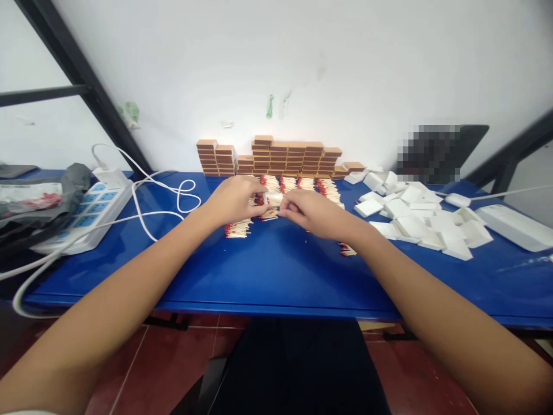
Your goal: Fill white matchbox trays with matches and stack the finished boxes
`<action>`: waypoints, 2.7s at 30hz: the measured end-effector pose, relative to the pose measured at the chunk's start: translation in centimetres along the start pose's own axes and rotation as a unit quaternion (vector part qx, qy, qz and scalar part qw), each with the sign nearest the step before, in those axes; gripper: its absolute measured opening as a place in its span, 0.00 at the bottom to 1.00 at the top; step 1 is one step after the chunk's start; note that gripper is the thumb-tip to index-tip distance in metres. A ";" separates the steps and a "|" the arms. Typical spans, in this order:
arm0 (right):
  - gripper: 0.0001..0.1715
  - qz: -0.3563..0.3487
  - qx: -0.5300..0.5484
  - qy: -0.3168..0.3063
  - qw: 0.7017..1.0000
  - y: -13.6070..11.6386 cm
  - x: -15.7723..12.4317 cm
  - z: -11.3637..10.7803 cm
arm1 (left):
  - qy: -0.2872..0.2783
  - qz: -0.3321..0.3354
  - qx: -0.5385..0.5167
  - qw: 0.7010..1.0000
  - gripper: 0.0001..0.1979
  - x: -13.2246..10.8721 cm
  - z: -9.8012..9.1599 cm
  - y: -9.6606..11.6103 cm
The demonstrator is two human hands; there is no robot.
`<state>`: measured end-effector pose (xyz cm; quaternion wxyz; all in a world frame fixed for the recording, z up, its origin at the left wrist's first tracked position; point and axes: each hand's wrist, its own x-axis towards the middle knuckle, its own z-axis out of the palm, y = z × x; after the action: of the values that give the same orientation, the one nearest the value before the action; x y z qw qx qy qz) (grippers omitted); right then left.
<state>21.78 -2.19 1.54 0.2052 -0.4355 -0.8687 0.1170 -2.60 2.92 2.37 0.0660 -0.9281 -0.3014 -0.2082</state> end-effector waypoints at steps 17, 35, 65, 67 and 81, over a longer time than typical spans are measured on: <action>0.06 0.004 -0.010 0.067 0.998 1.2 0.3 -0.4 | 0.025 0.019 -0.146 0.989 0.12 0.2 0.0 0.9; 0.11 -0.056 -0.004 0.015 0.998 1.0 0.4 2.9 | 0.037 -0.053 -0.056 0.996 0.10 0.1 -0.1 0.1; 0.07 -0.020 0.003 0.064 0.998 1.0 0.3 0.2 | 0.015 -0.035 -0.031 0.999 0.11 0.1 0.1 -0.1; 0.06 -0.010 0.001 0.092 0.996 1.3 0.4 -0.2 | 0.016 -0.033 -0.043 0.998 0.12 0.1 0.2 0.0; 0.06 -0.008 -0.008 0.124 0.992 1.0 0.4 0.1 | 0.033 -0.004 -0.144 0.989 0.15 0.2 -0.2 0.9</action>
<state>22.18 -1.26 1.20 0.3082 -0.4416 -0.8409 0.0535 -2.00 2.27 2.63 -0.0594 -0.9193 -0.2699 -0.2801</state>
